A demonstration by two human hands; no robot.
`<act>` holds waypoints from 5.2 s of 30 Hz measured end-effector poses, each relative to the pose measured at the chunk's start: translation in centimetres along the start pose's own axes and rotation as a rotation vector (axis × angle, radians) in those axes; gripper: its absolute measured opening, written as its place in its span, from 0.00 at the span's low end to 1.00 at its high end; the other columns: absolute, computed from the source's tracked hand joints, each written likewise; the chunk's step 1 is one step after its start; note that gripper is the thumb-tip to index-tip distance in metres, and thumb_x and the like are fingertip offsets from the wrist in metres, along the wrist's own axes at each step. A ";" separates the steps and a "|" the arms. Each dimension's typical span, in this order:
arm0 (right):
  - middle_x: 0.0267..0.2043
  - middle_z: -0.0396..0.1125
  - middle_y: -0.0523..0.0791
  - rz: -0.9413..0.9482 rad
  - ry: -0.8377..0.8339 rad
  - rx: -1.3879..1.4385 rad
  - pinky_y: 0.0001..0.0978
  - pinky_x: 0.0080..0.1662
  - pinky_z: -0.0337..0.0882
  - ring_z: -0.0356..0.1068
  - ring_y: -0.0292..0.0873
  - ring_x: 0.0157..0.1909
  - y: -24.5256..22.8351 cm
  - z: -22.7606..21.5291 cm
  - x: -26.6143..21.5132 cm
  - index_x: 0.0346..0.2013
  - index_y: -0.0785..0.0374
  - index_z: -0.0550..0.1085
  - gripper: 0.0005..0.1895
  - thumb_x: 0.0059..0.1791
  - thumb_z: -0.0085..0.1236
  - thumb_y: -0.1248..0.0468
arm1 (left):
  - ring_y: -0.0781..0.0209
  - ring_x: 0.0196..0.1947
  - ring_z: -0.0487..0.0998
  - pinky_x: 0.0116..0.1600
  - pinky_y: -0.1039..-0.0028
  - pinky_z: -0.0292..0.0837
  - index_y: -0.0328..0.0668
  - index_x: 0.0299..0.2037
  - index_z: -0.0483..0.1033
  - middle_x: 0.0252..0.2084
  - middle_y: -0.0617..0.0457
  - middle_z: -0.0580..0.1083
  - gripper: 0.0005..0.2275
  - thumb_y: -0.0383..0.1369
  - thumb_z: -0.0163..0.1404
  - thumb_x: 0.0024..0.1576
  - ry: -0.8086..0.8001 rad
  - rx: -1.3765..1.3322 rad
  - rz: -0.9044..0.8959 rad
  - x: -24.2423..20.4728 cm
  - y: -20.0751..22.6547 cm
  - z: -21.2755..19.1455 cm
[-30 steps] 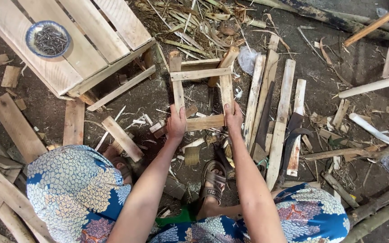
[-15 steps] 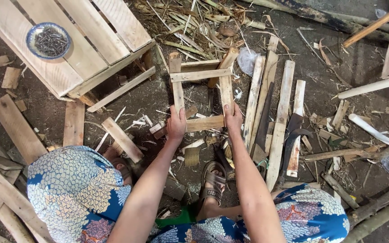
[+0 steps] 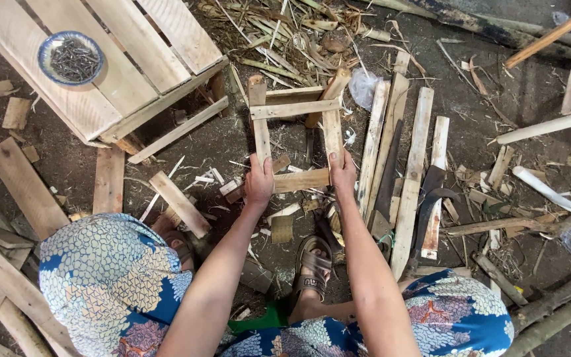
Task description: The person sits on the ground assembling a small wooden frame from scrap planks. They position wood pieces into a square frame, pick nails from a bowl, and hammer the nails to fasten the joints, then add a longer plank to the frame.
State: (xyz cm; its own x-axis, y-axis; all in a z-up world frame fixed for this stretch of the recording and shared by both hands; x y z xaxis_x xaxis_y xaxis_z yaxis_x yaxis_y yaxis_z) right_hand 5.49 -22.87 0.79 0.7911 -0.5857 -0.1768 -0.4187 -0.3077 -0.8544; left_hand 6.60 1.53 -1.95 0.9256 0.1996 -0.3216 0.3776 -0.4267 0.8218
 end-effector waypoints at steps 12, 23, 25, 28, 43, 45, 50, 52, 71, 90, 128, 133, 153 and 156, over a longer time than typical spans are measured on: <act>0.46 0.68 0.55 0.011 0.009 -0.023 0.44 0.54 0.63 0.65 0.60 0.52 0.7 0.2 0.4 0.52 0.38 0.70 0.23 0.44 0.53 0.40 | 0.34 0.46 0.74 0.50 0.48 0.67 0.54 0.52 0.57 0.38 0.31 0.73 0.18 0.52 0.30 0.59 -0.101 -0.029 0.020 0.1 -0.1 -0.1; 0.47 0.69 0.52 0.030 -0.001 -0.028 0.43 0.55 0.64 0.66 0.57 0.52 1.1 0.8 0.8 0.51 0.36 0.70 0.24 0.42 0.54 0.38 | 0.33 0.59 0.62 0.61 0.45 0.57 0.43 0.60 0.57 0.56 0.32 0.65 0.23 0.49 0.33 0.61 -0.112 -0.335 -0.030 -4.5 -1.2 -2.5; 0.48 0.68 0.51 0.048 -0.026 -0.020 0.44 0.55 0.64 0.65 0.57 0.54 1.6 0.3 0.4 0.50 0.38 0.70 0.24 0.43 0.54 0.39 | 0.34 0.62 0.58 0.63 0.45 0.54 0.40 0.61 0.57 0.59 0.32 0.61 0.22 0.46 0.31 0.63 -0.116 -0.434 -0.037 -6.3 -1.9 -3.2; 0.61 0.56 0.53 0.186 -0.069 0.215 0.54 0.61 0.56 0.56 0.57 0.62 4.0 -0.6 1.9 0.60 0.51 0.61 0.29 0.51 0.39 0.40 | 0.32 0.63 0.55 0.64 0.43 0.52 0.37 0.62 0.56 0.60 0.32 0.60 0.23 0.44 0.34 0.62 -0.126 -0.449 0.002 -8.4 -0.8 -4.9; 0.40 0.68 0.36 0.717 -0.027 0.801 0.50 0.52 0.59 0.65 0.44 0.46 24.5 4.0 -3.2 0.39 0.43 0.63 0.08 0.47 0.41 0.51 | 0.55 0.35 0.78 0.40 0.67 0.75 0.46 0.60 0.65 0.43 0.39 0.75 0.20 0.39 0.47 0.58 -0.009 -0.474 -0.021 -6.1 -6.0 -1.3; 0.34 0.70 0.37 0.726 0.032 0.760 0.46 0.45 0.65 0.69 0.44 0.40 25.9 5.6 -4.0 0.38 0.47 0.66 0.09 0.45 0.51 0.54 | 0.56 0.33 0.79 0.38 0.68 0.76 0.54 0.56 0.70 0.39 0.43 0.77 0.18 0.37 0.50 0.55 0.055 -0.398 -0.012 -5.9 -6.1 -1.7; 0.44 0.68 0.47 0.672 0.007 0.682 0.45 0.47 0.68 0.69 0.48 0.45 20.6 5.5 -8.5 0.51 0.57 0.65 0.17 0.50 0.42 0.55 | 0.42 0.40 0.77 0.46 0.58 0.72 0.49 0.52 0.73 0.40 0.38 0.76 0.14 0.39 0.45 0.58 0.247 -0.359 0.081 -7.3 -4.9 -3.7; 0.44 0.68 0.47 0.671 -0.013 0.643 0.44 0.45 0.70 0.70 0.46 0.43 20.7 6.1 -9.1 0.53 0.57 0.64 0.18 0.51 0.41 0.55 | 0.38 0.43 0.74 0.50 0.53 0.68 0.46 0.49 0.75 0.43 0.40 0.75 0.15 0.41 0.42 0.59 0.381 -0.254 0.158 -6.3 -7.3 -4.6; 0.36 0.71 0.48 0.562 -0.174 0.391 0.44 0.42 0.74 0.72 0.46 0.35 18.9 6.7 -10.6 0.47 0.60 0.69 0.15 0.48 0.41 0.61 | 0.37 0.62 0.57 0.58 0.55 0.60 0.40 0.65 0.51 0.62 0.33 0.55 0.37 0.22 0.58 0.46 0.346 -0.577 0.135 -2.0 -10.4 -9.6; 0.41 0.71 0.49 0.534 -0.144 0.456 0.43 0.42 0.74 0.73 0.46 0.39 16.9 5.6 -10.8 0.51 0.63 0.66 0.16 0.51 0.40 0.61 | 0.34 0.63 0.55 0.57 0.53 0.65 0.63 0.66 0.54 0.69 0.38 0.44 0.33 0.25 0.55 0.53 -0.442 -0.875 -0.065 1.7 -5.7 -1.8; 0.51 0.55 0.45 0.531 0.399 -0.761 0.47 0.46 0.66 0.56 0.50 0.52 22.0 -9.4 -3.6 0.52 0.48 0.60 0.24 0.45 0.54 0.52 | 0.48 0.54 0.67 0.60 0.64 0.61 0.53 0.54 0.69 0.54 0.49 0.60 0.23 0.35 0.60 0.47 0.472 -0.283 -0.317 2.6 -19.2 -9.6; 0.53 0.49 0.43 0.610 0.300 -0.805 0.50 0.48 0.59 0.52 0.51 0.53 25.9 -11.1 -4.3 0.57 0.38 0.53 0.35 0.41 0.60 0.48 | 0.40 0.56 0.64 0.58 0.60 0.61 0.42 0.54 0.69 0.54 0.35 0.60 0.20 0.30 0.56 0.51 0.443 -0.396 -0.290 -0.8 -14.8 -10.4; 0.53 0.55 0.43 0.541 0.806 -0.757 0.48 0.55 0.57 0.53 0.48 0.56 17.1 -22.8 -3.7 0.51 0.52 0.65 0.16 0.49 0.50 0.67 | 0.66 0.22 0.70 0.24 0.72 0.70 0.41 0.42 0.73 0.31 0.52 0.69 0.12 0.29 0.51 0.47 0.284 -0.479 -0.371 1.1 -17.6 -5.5; 0.58 0.55 0.55 0.210 0.591 -1.131 0.50 0.48 0.60 0.54 0.57 0.56 26.0 -17.5 2.4 0.59 0.58 0.61 0.24 0.52 0.44 0.52 | 0.66 0.21 0.69 0.23 0.74 0.67 0.40 0.39 0.73 0.29 0.52 0.67 0.08 0.28 0.49 0.49 0.264 -0.504 -0.370 0.6 -17.0 -5.4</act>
State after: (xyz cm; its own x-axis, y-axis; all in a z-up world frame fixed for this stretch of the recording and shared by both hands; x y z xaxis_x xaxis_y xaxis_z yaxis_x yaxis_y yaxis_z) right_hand -11.31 -45.42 -13.29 0.4700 -0.8513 0.2332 -0.8824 -0.4597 0.1000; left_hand 0.54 13.64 -13.59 0.6759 0.4893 -0.5511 0.5503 0.1622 0.8190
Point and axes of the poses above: each hand's wrist, its own x-axis towards the middle knuckle, its own z-axis out of the palm, y = z × x, the point moved 7 cm from there along x, towards the middle knuckle
